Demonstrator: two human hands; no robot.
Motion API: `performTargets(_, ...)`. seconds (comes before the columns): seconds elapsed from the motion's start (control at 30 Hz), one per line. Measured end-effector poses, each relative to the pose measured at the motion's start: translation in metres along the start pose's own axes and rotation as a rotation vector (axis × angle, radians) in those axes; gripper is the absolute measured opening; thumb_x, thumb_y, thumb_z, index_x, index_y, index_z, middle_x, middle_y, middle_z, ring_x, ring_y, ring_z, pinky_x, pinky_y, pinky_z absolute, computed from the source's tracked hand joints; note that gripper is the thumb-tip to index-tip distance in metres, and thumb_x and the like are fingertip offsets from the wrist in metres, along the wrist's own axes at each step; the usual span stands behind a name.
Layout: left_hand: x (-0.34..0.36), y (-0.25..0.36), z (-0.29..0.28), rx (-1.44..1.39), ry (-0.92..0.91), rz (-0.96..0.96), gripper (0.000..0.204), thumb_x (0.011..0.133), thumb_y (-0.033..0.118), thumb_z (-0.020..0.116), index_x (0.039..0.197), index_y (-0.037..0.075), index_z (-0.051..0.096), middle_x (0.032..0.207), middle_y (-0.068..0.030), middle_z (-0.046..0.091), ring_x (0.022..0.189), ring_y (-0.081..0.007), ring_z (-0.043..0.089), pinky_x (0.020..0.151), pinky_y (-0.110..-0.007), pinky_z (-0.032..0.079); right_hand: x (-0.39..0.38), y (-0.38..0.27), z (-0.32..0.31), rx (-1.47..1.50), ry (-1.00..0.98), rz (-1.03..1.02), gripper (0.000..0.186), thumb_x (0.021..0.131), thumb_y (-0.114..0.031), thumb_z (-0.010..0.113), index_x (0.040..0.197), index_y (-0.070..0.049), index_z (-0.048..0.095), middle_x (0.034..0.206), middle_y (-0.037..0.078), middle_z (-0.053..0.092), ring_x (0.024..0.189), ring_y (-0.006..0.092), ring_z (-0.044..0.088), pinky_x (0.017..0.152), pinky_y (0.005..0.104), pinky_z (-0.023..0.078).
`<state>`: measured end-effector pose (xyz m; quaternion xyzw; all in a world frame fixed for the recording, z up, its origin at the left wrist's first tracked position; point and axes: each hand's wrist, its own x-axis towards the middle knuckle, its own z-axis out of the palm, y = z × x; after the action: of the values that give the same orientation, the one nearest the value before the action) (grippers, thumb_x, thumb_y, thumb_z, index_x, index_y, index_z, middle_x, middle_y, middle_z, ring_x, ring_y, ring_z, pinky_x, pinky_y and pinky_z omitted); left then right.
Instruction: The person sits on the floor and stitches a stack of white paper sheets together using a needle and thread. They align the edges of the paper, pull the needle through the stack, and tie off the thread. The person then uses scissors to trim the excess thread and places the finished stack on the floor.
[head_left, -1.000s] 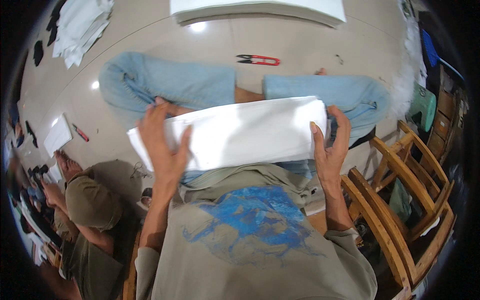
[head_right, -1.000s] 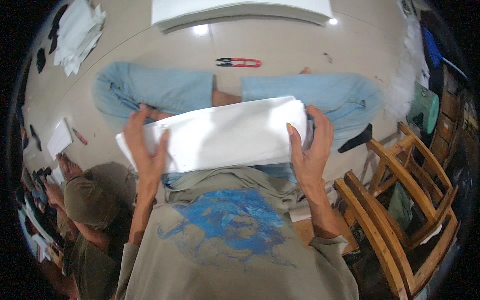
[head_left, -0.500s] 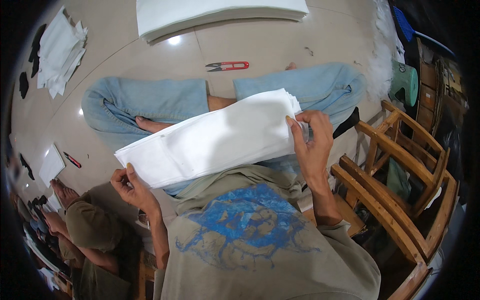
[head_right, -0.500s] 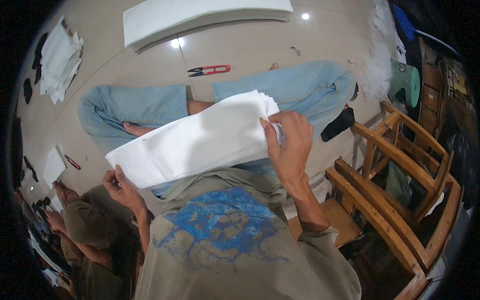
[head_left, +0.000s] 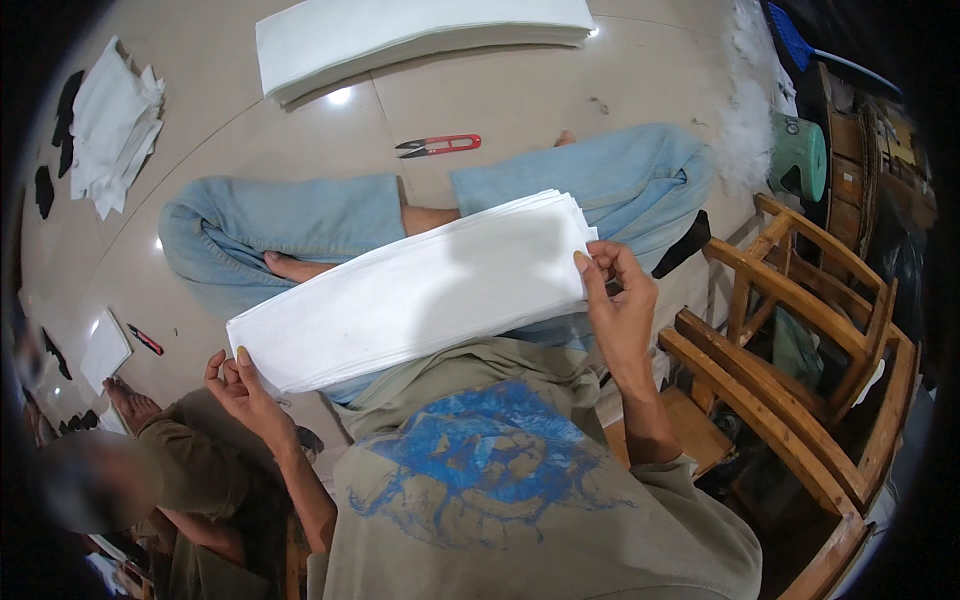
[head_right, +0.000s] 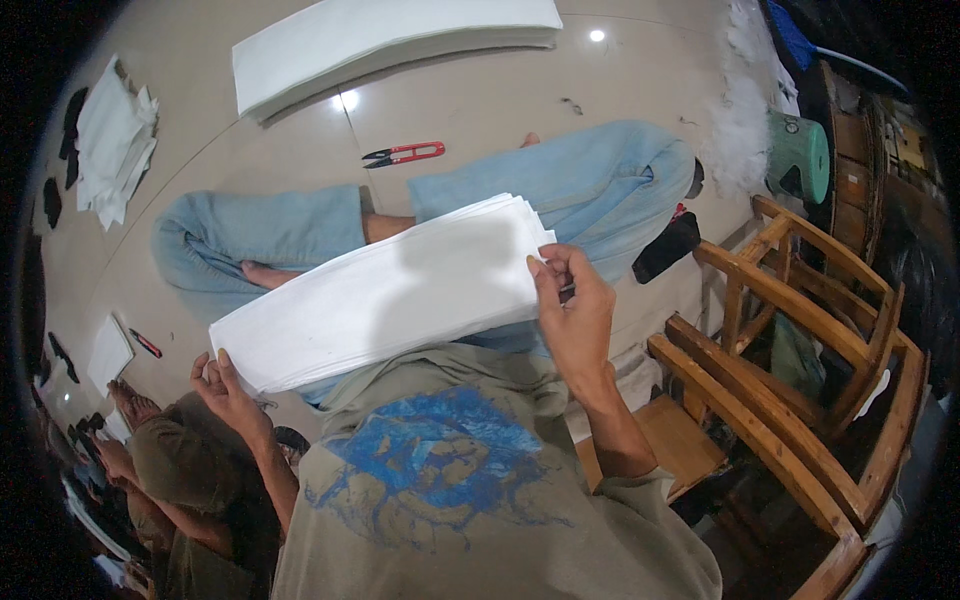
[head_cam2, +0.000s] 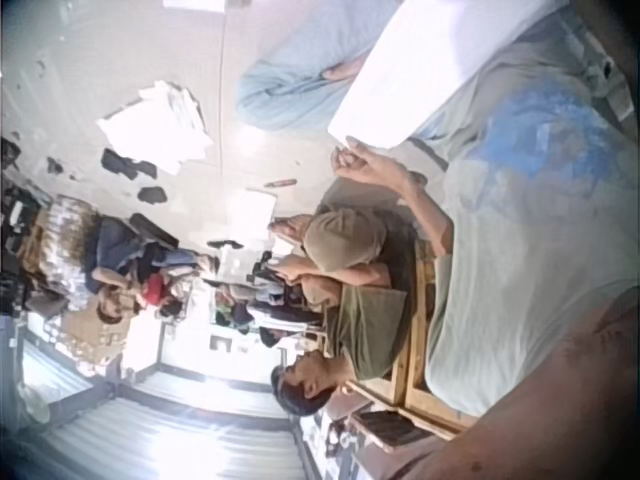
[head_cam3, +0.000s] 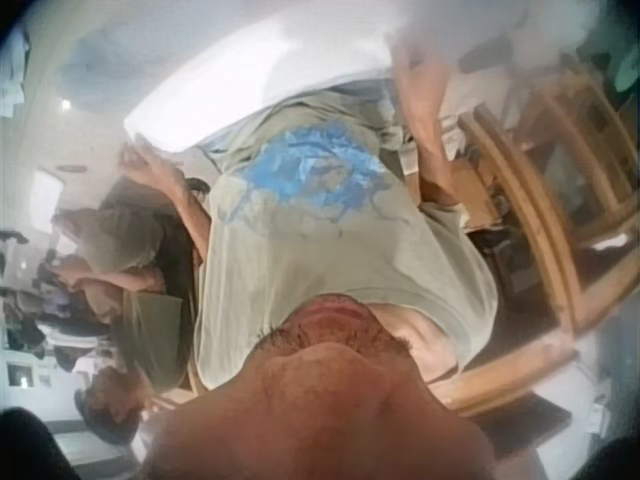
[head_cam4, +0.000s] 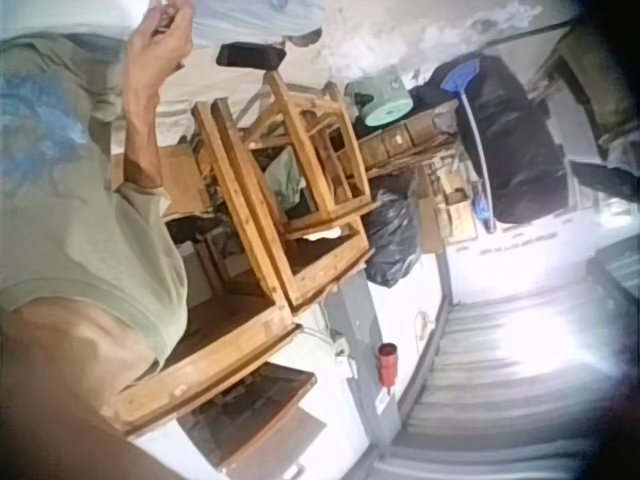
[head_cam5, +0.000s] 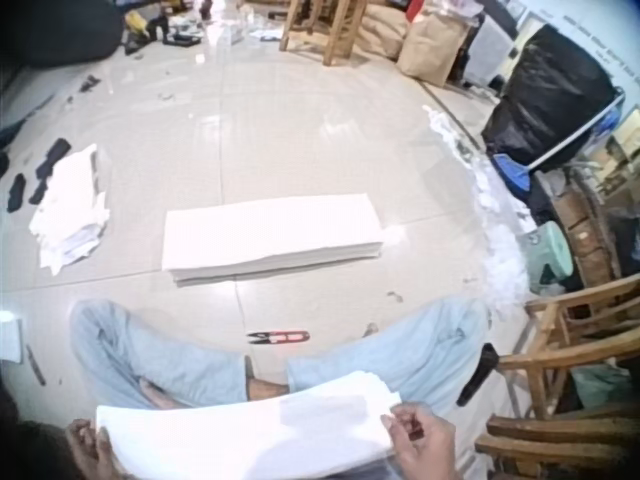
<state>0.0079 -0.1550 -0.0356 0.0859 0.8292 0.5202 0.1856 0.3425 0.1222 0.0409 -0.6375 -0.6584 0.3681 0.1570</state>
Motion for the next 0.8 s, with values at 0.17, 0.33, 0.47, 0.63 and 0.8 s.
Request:
performTargets(0.17, -0.006, 0.022, 0.001, -0.209, -0.121, -0.202, 0.030, 0.105, 0.010, 0.064, 0.129, 0.001, 0.049, 0.107, -0.0068, 0.067, 0.102, -0.0113, 0.062, 0.089, -0.026, 0.050, 0.009, 0.008, 0.001, 0.043, 0.036, 0.047, 0.016, 0.097, -0.007, 0.070, 0.108, 0.005, 0.069, 0.078, 0.006, 0.067, 0.069, 0.0110, 0.058, 0.063, 0.0279, 0.048)
performTargets(0.33, -0.006, 0.011, -0.004, -0.209, -0.162, -0.188, 0.033, 0.103, 0.006, 0.065, 0.131, 0.000, 0.050, 0.123, -0.0136, 0.068, 0.109, -0.0151, 0.063, 0.095, -0.029, 0.050, 0.016, 0.009, -0.002, -0.112, -0.011, -0.058, 0.015, 0.094, -0.009, 0.075, 0.102, 0.002, 0.070, 0.078, 0.004, 0.064, 0.068, 0.0102, 0.055, 0.063, 0.0268, 0.047)
performTargets(0.47, -0.006, -0.002, -0.007, -0.254, -0.116, -0.191, 0.032, 0.102, 0.005, 0.065, 0.131, 0.000, 0.051, 0.125, -0.0131, 0.067, 0.113, -0.0161, 0.061, 0.100, -0.029, 0.047, 0.017, 0.004, 0.004, -0.101, 0.027, -0.108, 0.018, 0.090, -0.010, 0.080, 0.096, 0.000, 0.067, 0.082, 0.002, 0.062, 0.068, 0.0111, 0.053, 0.063, 0.0272, 0.047)
performTargets(0.63, -0.001, -0.003, -0.006, -0.349, -0.128, -0.210, 0.033, 0.102, 0.007, 0.066, 0.131, 0.002, 0.052, 0.117, -0.0067, 0.068, 0.107, -0.0105, 0.060, 0.098, -0.026, 0.046, 0.008, -0.005, 0.005, -0.124, 0.056, -0.167, 0.014, 0.092, -0.002, 0.076, 0.095, 0.002, 0.063, 0.092, 0.007, 0.064, 0.081, 0.0151, 0.058, 0.077, 0.0291, 0.049)
performTargets(0.8, -0.008, -0.002, -0.010, -0.323, -0.120, -0.165, 0.029, 0.102, 0.007, 0.065, 0.128, 0.001, 0.054, 0.118, -0.0083, 0.068, 0.108, -0.0118, 0.062, 0.099, -0.027, 0.047, -0.005, 0.012, -0.007, -0.020, 0.055, -0.331, 0.016, 0.089, 0.003, 0.073, 0.100, 0.002, 0.062, 0.102, 0.015, 0.069, 0.093, 0.0216, 0.063, 0.087, 0.0334, 0.050)
